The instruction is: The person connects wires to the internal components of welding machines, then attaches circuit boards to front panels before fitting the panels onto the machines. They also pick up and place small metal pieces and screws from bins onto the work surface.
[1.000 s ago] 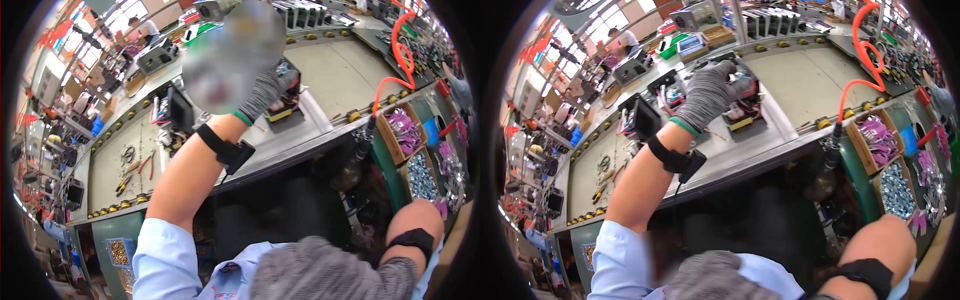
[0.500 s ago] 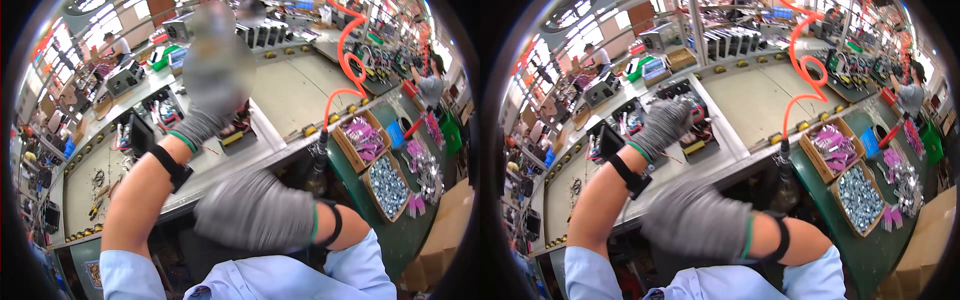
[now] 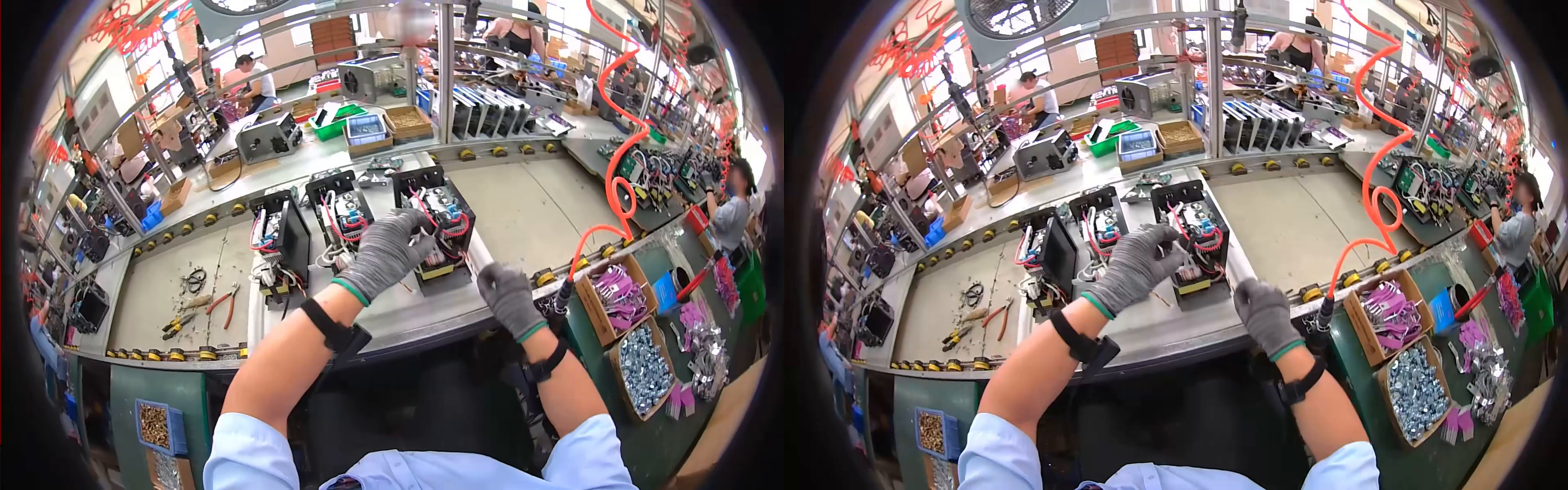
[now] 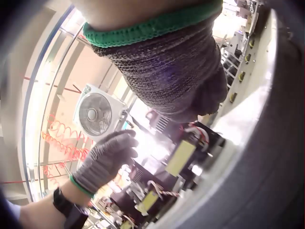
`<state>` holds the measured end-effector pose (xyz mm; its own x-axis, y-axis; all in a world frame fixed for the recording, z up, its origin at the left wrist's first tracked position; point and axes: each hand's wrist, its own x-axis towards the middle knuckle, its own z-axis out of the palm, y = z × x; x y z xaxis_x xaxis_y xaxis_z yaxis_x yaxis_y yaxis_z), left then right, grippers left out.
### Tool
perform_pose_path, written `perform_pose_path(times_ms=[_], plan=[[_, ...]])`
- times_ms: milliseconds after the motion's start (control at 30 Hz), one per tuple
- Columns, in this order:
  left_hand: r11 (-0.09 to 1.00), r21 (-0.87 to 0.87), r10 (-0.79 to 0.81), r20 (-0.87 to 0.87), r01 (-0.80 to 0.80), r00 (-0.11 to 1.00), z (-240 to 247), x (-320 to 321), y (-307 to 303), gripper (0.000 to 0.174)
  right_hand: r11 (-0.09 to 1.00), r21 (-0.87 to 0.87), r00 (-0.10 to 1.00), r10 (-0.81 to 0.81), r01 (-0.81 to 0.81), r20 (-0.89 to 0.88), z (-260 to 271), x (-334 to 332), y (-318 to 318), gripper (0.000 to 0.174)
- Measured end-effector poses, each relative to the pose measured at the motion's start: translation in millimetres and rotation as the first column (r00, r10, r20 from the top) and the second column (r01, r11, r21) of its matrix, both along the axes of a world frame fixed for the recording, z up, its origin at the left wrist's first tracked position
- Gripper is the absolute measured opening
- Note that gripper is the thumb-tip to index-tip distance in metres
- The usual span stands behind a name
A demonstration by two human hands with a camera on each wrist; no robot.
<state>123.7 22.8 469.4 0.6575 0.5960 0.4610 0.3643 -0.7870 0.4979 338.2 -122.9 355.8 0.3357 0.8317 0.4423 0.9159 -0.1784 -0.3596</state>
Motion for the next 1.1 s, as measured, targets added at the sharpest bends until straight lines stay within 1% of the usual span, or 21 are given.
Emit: perform_pose_path(times_ms=[100, 200, 267, 333, 367, 400, 467, 533, 567, 600, 667, 733, 767, 867, 900, 933, 967, 1000, 1033, 1067, 1100], plan=[[0.989, 0.124, 0.073, 0.015, -0.074, 0.997, -3.6, 22.0, -7.1, 0.033, 1.0, 0.028, 0.994, -0.002, 0.005, -0.106, -12.3, 1.3, -0.7, 0.009], [0.985, 0.135, 0.108, 0.026, -0.111, 0.994, -11.6, 42.7, -8.4, 0.029, 0.995, -0.078, 0.997, -0.061, 0.058, -0.042, -1.4, 13.6, -5.0, 0.01], [0.981, 0.169, 0.091, 0.048, -0.098, 0.995, -15.7, 46.7, -6.6, 0.02, 0.998, -0.059, 1.0, -0.015, 0.016, 0.019, 32.0, 5.2, -14.4, 0.018], [0.992, 0.114, -0.061, 0.115, 0.048, 0.992, -18.4, 34.8, -9.8, 0.018, 0.976, 0.195, 0.985, 0.066, -0.097, 0.159, 63.3, -3.5, -16.4, 0.022], [0.995, 0.056, -0.081, 0.076, 0.077, 0.994, -18.4, 25.7, -13.8, 0.02, 0.97, 0.223, 0.995, 0.101, -0.099, -0.001, 76.9, -11.3, -18.8, 0.021], [0.996, 0.054, -0.08, 0.075, 0.076, 0.994, -23.1, 17.5, -14.6, 0.02, 0.97, 0.221, 0.995, 0.103, -0.1, -0.002, 87.0, -18.3, -18.5, 0.021], [0.986, 0.012, -0.166, 0.19, 0.167, 0.968, -32.5, 2.2, -16.3, 0.022, 0.96, 0.22, 0.94, 0.227, -0.171, -0.257, 98.9, -29.8, -17.4, 0.017], [0.979, -0.035, -0.194, 0.178, 0.203, 0.965, -30.2, -6.5, -20.8, 0.023, 0.928, 0.305, 0.935, 0.285, -0.214, -0.211, 91.5, -35.3, -8.9, 0.019], [0.975, -0.042, -0.205, 0.188, 0.216, 0.961, -30.4, -8.1, -21.6, 0.023, 0.968, 0.173, 0.77, 0.251, -0.183, -0.587, 94.2, -39.2, -4.2, 0.021], [0.972, -0.05, -0.214, 0.197, 0.228, 0.957, -30.4, -10.2, -22.4, 0.023, 0.978, 0.033, 0.488, 0.132, -0.206, -0.863, 95.9, -42.6, -1.4, 0.024], [0.971, -0.042, -0.224, 0.203, 0.237, 0.953, -29.4, -15.1, -22.3, 0.023, 0.976, 0.041, 0.432, 0.132, -0.214, -0.892, 76.2, -38.9, 9.2, 0.028], [0.994, -0.043, -0.091, 0.126, 0.097, 0.988, -29.0, -22.2, -18.6, 0.025, 0.995, -0.024, 0.455, 0.025, -0.1, -0.89, 55.0, -34.2, 18.6, 0.03], [0.996, -0.052, -0.06, 0.197, 0.072, 0.979, -29.6, -29.5, -16.1, 0.027, 0.989, -0.124, 0.418, -0.08, -0.079, -0.905, 49.2, -34.3, 22.3, 0.028], [0.99, -0.132, 0.075, 0.238, -0.045, 0.968, -34.8, -49.4, -4.3, 0.027, 0.996, -0.088, 0.328, -0.073, -0.031, -0.942, 40.3, -40.2, 24.3, 0.024], [0.985, -0.152, 0.115, 0.224, -0.082, 0.968, -37.2, -54.2, -2.9, 0.026, 0.998, 0.063, 0.46, 0.066, -0.021, -0.885, 30.6, -40.4, 30.4, 0.016], [0.984, -0.154, 0.124, 0.22, -0.091, 0.968, -39.0, -58.8, -1.6, 0.026, 0.998, 0.061, 0.456, 0.067, -0.028, -0.888, 23.4, -39.9, 33.6, 0.016], [0.987, -0.138, 0.109, 0.234, -0.078, 0.966, -40.2, -63.0, -0.8, 0.025, 0.974, 0.216, 0.783, 0.183, -0.063, -0.594, 17.3, -39.9, 36.2, 0.014], [0.991, -0.118, 0.092, 0.249, -0.064, 0.964, -40.2, -65.8, -0.1, 0.023, 0.926, 0.342, 0.958, 0.229, -0.159, -0.175, 19.8, -43.8, 37.9, 0.013], [0.989, -0.121, 0.119, 0.259, -0.09, 0.958, -37.4, -66.5, -2.5, 0.019, 0.947, 0.26, 0.98, 0.197, -0.19, -0.002, 20.1, -42.4, 39.8, 0.021], [0.989, -0.118, 0.122, 0.256, -0.095, 0.959, -38.9, -64.0, 0.4, 0.019, 0.945, 0.263, 0.98, 0.201, -0.192, -0.005, 23.0, -44.6, 41.0, 0.021], [0.991, -0.015, 0.132, 0.15, -0.131, 0.98, -42.5, -59.3, 5.1, 0.017, 0.986, 0.1, 0.982, 0.117, -0.132, 0.146, 28.6, -46.9, 41.0, 0.024]])
